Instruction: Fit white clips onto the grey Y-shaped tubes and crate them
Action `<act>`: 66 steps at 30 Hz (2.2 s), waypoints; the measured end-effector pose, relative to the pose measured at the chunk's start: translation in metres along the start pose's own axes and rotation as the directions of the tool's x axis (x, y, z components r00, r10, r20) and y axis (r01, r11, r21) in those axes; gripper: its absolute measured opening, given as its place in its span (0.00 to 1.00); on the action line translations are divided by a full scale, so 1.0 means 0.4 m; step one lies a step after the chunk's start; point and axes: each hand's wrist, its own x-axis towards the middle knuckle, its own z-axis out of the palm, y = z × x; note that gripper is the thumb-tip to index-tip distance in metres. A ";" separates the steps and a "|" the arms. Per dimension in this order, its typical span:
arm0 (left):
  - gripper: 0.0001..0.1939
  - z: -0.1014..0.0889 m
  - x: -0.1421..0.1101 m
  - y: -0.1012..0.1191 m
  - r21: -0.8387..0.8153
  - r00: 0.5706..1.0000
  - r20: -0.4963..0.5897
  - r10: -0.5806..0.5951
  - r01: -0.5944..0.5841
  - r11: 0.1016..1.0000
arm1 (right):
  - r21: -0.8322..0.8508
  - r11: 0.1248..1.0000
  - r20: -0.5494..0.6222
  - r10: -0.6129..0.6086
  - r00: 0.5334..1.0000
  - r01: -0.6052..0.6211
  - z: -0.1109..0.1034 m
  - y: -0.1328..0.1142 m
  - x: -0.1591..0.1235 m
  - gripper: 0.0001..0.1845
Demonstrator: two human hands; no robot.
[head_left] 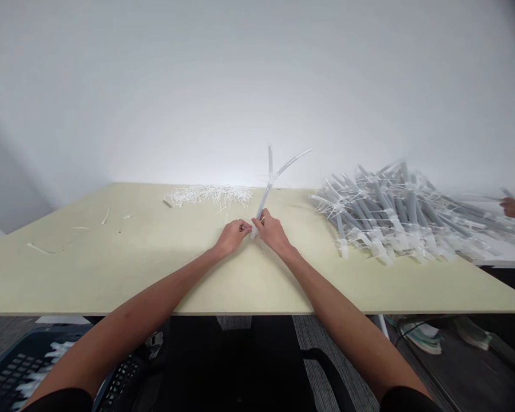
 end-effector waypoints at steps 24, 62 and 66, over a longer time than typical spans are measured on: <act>0.18 -0.050 0.011 -0.012 -0.168 0.965 0.263 0.010 0.035 0.985 | 0.360 0.926 0.231 0.027 0.973 -0.111 0.005 0.027 0.011 0.26; 0.13 -0.036 0.003 -0.030 -0.070 0.992 0.126 -0.016 0.025 0.997 | 0.314 0.946 0.218 0.015 0.976 -0.085 0.001 0.027 0.007 0.23; 0.12 -0.041 0.006 -0.029 -0.054 0.990 0.138 -0.010 0.018 0.998 | 0.358 0.923 0.226 0.060 0.972 -0.140 -0.004 0.013 0.003 0.15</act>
